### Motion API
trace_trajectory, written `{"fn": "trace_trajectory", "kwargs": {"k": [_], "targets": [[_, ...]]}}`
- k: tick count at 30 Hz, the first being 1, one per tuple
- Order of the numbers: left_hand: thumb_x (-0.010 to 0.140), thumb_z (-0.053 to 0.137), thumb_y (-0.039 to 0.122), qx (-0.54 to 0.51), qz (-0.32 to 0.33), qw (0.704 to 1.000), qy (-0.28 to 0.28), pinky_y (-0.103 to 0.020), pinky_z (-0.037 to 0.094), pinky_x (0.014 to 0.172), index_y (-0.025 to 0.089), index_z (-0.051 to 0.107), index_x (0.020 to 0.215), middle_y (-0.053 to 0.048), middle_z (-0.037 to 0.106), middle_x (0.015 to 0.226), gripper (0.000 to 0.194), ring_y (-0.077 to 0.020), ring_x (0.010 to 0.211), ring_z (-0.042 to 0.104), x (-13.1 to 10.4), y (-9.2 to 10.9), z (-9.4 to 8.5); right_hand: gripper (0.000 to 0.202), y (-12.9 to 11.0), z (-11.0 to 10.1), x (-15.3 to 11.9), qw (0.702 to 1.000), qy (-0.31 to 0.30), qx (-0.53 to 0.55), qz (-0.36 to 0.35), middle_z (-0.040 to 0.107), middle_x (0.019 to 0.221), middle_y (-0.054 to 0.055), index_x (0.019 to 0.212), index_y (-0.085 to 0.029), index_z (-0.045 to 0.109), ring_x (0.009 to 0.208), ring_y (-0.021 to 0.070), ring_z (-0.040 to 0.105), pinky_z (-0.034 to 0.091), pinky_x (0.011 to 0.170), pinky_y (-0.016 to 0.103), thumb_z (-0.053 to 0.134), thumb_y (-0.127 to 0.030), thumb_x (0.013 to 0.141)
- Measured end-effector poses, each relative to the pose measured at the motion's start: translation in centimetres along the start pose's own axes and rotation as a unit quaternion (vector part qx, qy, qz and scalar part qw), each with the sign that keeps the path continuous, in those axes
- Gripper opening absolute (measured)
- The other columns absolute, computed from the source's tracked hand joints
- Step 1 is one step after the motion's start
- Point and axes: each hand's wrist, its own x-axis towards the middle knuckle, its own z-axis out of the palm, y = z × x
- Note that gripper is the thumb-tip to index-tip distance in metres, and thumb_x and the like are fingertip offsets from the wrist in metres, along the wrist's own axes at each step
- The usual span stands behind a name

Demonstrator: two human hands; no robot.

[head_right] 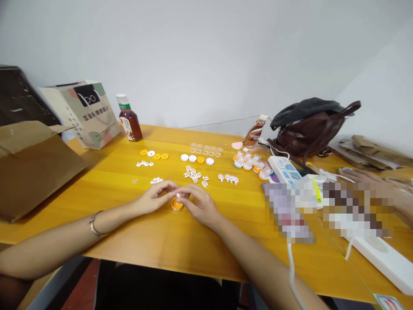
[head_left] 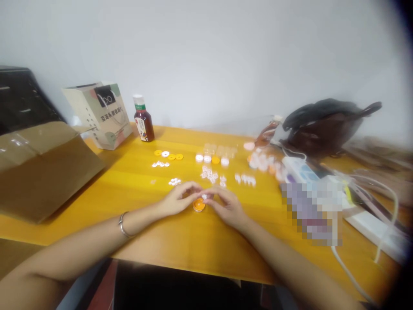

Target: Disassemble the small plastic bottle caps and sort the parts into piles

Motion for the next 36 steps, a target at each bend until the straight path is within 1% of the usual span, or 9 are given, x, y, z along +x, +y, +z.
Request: {"fn": "trace_trajectory", "kwargs": {"k": [2,4,7,12,15,18,22,27,36], "targets": [[0.088,0.046,0.029,0.046,-0.003,0.999,-0.015,-0.027,0.042,0.076,0.014,0.059,0.086,-0.005,0.06,0.083,0.02,-0.0144,0.079,0.055,0.06,0.11,-0.13,0.014,-0.11,0.11,-0.07,1.0,0.005,0.004,0.011,0.061,0.078,0.001,0.095,-0.024,0.061,0.071,0.013,0.057,0.047,0.069,0.027,0.059,-0.021,0.081],[0.088,0.044,0.03,0.063,-0.012,0.998,-0.019,-0.026,0.042,0.073,0.013,0.059,0.083,-0.004,0.061,0.078,0.023,-0.0138,0.075,0.054,0.03,0.21,-0.1,0.014,-0.11,0.3,-0.16,1.0,0.007,0.017,0.017,0.06,0.078,0.0,0.094,-0.024,0.06,0.071,0.0128,0.056,0.047,0.069,0.027,0.06,-0.022,0.08],[0.087,0.045,0.03,0.08,-0.027,0.996,0.007,-0.024,0.042,0.069,0.013,0.059,0.079,-0.003,0.061,0.074,0.024,-0.0131,0.071,0.054,-0.13,0.34,0.17,0.013,0.02,0.67,-0.26,0.998,0.013,0.053,0.036,0.06,0.077,0.0,0.093,-0.023,0.058,0.07,0.0123,0.056,0.047,0.067,0.026,0.06,-0.024,0.08],[0.086,0.046,0.03,0.084,-0.041,0.995,0.039,-0.022,0.043,0.065,0.013,0.059,0.074,-0.002,0.061,0.069,0.025,-0.0126,0.067,0.055,-0.23,0.46,0.58,0.012,0.13,0.88,-0.13,0.988,0.034,0.106,0.109,0.058,0.074,0.0,0.089,-0.021,0.054,0.065,0.0118,0.055,0.046,0.062,0.025,0.054,-0.031,0.083],[0.086,0.046,0.03,0.068,-0.052,0.996,0.034,-0.022,0.044,0.066,0.013,0.059,0.074,-0.003,0.062,0.069,0.025,-0.0127,0.067,0.056,-0.18,0.47,0.62,0.017,0.13,0.61,0.04,0.984,0.044,0.088,0.146,0.054,0.067,-0.001,0.078,-0.02,0.052,0.059,0.0106,0.052,0.043,0.058,0.024,0.049,-0.035,0.086],[0.086,0.046,0.03,0.066,-0.057,0.996,0.033,-0.022,0.044,0.065,0.012,0.059,0.073,-0.003,0.061,0.069,0.025,-0.0125,0.066,0.055,-0.15,0.48,0.61,0.026,-0.02,0.32,0.19,0.985,0.039,0.044,0.162,0.05,0.06,-0.002,0.067,-0.019,0.049,0.055,0.01,0.047,0.04,0.055,0.023,0.046,-0.037,0.087],[0.086,0.047,0.03,0.078,-0.047,0.995,0.04,-0.021,0.044,0.063,0.013,0.059,0.073,-0.002,0.062,0.068,0.025,-0.0124,0.066,0.055,-0.17,0.49,0.66,0.03,-0.42,0.29,0.29,0.987,0.002,-0.014,0.162,0.049,0.057,-0.003,0.062,-0.018,0.049,0.054,0.0101,0.044,0.037,0.053,0.022,0.048,-0.039,0.084],[0.085,0.048,0.03,0.092,-0.052,0.993,0.058,-0.021,0.043,0.062,0.013,0.06,0.072,-0.002,0.063,0.067,0.024,-0.0121,0.065,0.056,-0.13,0.41,0.74,0.028,-0.67,0.57,0.23,0.989,-0.032,-0.045,0.139,0.053,0.06,-0.001,0.066,-0.018,0.053,0.056,0.0109,0.048,0.037,0.054,0.022,0.045,-0.035,0.086],[0.084,0.049,0.03,0.078,-0.051,0.994,0.052,-0.021,0.043,0.061,0.013,0.059,0.069,-0.002,0.062,0.065,0.024,-0.0123,0.063,0.055,-0.03,0.85,0.75,0.031,-0.38,0.56,0.04,0.988,-0.047,-0.119,0.089,0.047,0.059,-0.001,0.064,-0.02,0.045,0.054,0.0115,0.044,0.036,0.052,0.023,0.034,-0.03,0.091]]}}
